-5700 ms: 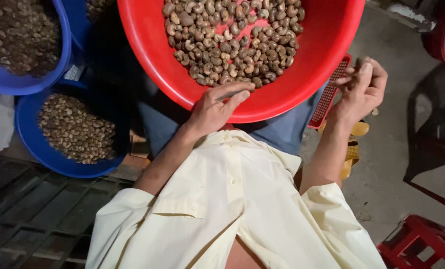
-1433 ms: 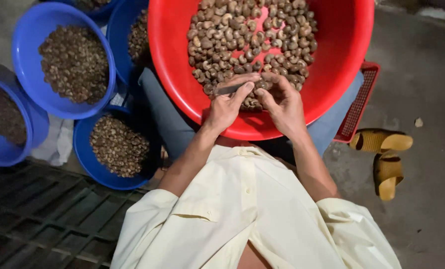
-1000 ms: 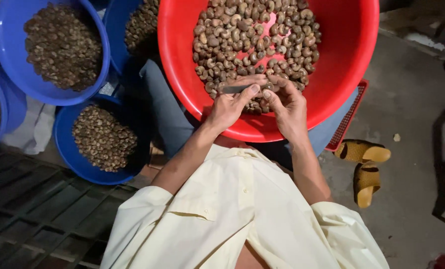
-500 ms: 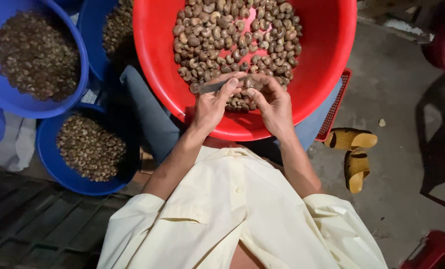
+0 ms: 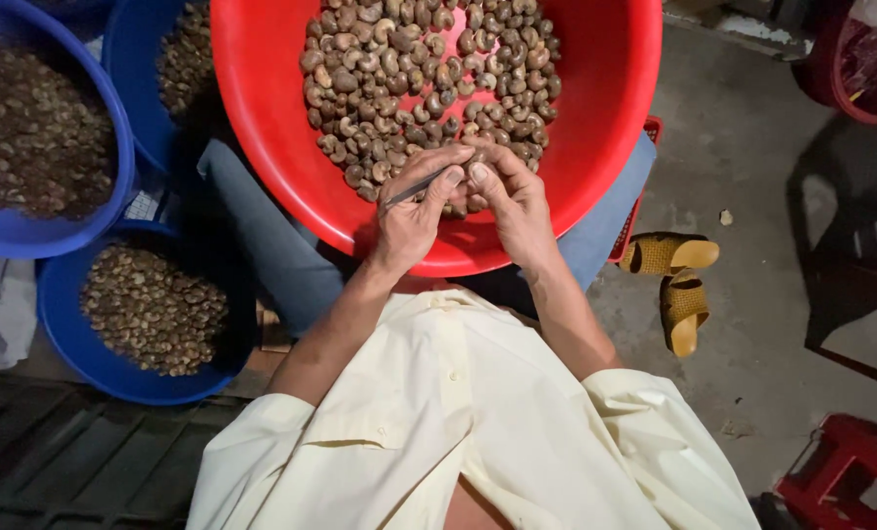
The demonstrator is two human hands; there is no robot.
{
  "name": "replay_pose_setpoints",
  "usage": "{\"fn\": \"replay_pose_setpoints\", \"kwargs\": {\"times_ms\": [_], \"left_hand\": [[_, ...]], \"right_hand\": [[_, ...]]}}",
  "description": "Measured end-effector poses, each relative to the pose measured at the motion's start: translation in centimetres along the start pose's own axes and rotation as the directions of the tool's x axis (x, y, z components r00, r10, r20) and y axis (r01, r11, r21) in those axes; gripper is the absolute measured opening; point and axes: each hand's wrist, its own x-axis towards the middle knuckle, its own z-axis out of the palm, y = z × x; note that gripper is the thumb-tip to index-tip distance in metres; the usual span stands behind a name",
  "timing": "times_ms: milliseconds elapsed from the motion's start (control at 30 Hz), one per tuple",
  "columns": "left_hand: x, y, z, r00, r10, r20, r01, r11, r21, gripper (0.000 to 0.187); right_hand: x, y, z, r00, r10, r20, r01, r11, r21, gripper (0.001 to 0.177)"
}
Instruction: Shelling nuts manually using a small knife and collecting them in bowls.
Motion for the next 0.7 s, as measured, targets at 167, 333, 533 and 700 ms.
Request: {"fn": "replay_pose_setpoints", "kwargs": {"times_ms": [167,333,533,700], "left_hand": [[0.8,3.0,0.5,0.988,-0.156,0.012,0.156,0.982,-0.107,0.018],[-0.4,0.1,0.2,0.969,-0.246,-0.027,0.231,0.940,-0.250,0.021],[-0.2,0.6,0.3,0.975,-0.221,0.021,0.221,0.961,-0.166,0.021],[0.2,1.6,0.2,0.982,-0.178,0.063,0.185,0.976,-0.115,0.019]], "right_hand": [[0.2,3.3,-1.8,1.000,-0.001,0.009,0.000,0.993,0.116,0.031],[0.2,3.8,-1.6,1.000,-0.017,0.014,0.014,0.983,0.185,0.038],[0.0,2.4,-0.9,0.999,-0.048,0.006,0.047,0.991,0.122,0.038],[-0.1,2.2,-0.7,0.997,-0.070,-0.019,0.072,0.986,0.148,0.034]]}}
